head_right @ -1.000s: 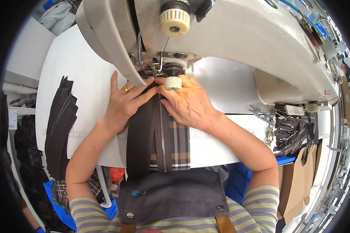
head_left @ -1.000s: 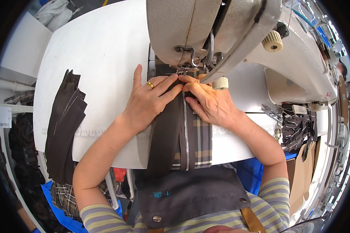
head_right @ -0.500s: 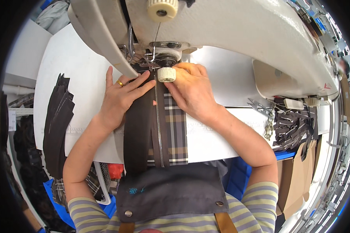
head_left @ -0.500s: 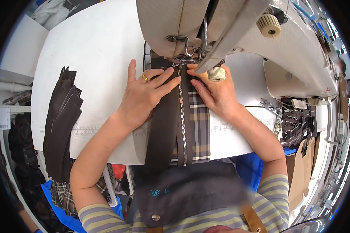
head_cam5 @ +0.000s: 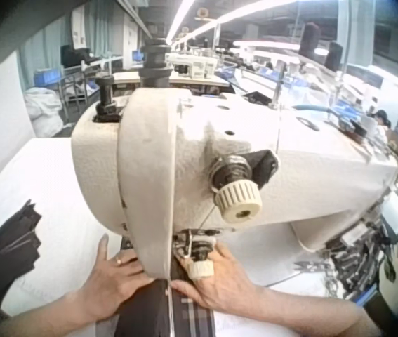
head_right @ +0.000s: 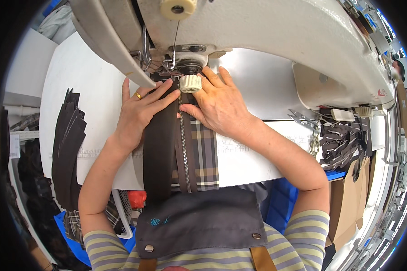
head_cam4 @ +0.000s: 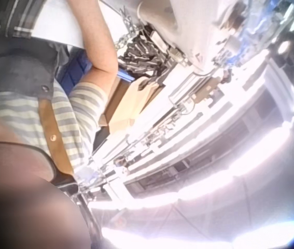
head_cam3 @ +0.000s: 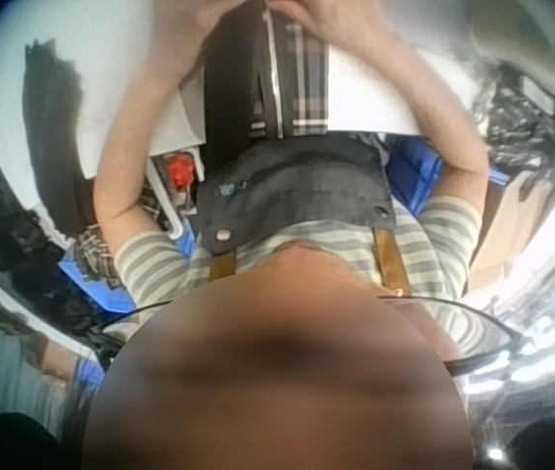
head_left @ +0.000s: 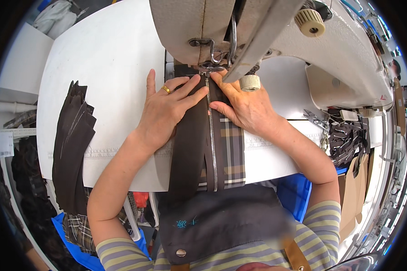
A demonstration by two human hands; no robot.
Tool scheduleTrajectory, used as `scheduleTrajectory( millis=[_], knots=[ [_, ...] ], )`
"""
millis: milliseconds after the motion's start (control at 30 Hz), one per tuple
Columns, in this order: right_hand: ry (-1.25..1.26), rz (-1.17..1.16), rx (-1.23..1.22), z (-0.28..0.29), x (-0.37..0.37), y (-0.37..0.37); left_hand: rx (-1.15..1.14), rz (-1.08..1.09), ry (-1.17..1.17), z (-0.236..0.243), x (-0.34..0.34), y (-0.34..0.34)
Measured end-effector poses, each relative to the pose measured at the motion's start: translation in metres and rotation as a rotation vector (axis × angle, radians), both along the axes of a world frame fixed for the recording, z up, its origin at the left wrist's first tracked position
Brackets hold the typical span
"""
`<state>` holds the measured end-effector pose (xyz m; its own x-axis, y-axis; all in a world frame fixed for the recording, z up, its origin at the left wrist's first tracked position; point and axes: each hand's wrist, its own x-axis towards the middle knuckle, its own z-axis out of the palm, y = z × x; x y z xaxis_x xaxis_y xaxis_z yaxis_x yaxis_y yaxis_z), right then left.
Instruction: Sewing a zipper onto a piece of plaid leather or fabric material.
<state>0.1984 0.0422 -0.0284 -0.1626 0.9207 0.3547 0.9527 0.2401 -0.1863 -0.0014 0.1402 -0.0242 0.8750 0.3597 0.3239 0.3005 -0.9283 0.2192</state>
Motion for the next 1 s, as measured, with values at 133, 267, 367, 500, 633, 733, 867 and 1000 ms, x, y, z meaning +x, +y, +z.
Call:
scheduleTrajectory(
  millis=[133,267,367,500,633,733,867,1000],
  knots=[
    [-0.014,-0.004,0.007,-0.003,0.001,-0.002,-0.015,0.009,-0.023,-0.001,0.001,0.001],
    [-0.02,-0.014,0.018,-0.001,0.003,0.004,-0.033,0.0,-0.026,-0.002,0.003,0.005],
    [-0.014,-0.01,0.033,0.008,-0.001,0.008,-0.011,0.002,-0.027,-0.002,0.003,0.006],
    [0.106,0.018,0.1,0.026,0.008,-0.025,-0.009,0.014,-0.001,-0.001,0.002,0.005],
    [0.302,-0.203,0.711,0.064,0.097,-0.12,-0.033,0.032,0.0,-0.001,0.003,0.004],
    [0.25,-0.593,0.994,0.121,0.246,-0.169,-0.058,0.031,-0.007,-0.003,0.003,0.005],
    [0.542,-1.288,0.51,0.186,0.436,-0.201,-0.048,0.027,-0.018,-0.003,0.001,0.005],
    [1.018,-1.021,0.347,0.195,0.513,-0.254,-0.045,0.035,-0.028,-0.004,0.001,0.005]
  ],
)
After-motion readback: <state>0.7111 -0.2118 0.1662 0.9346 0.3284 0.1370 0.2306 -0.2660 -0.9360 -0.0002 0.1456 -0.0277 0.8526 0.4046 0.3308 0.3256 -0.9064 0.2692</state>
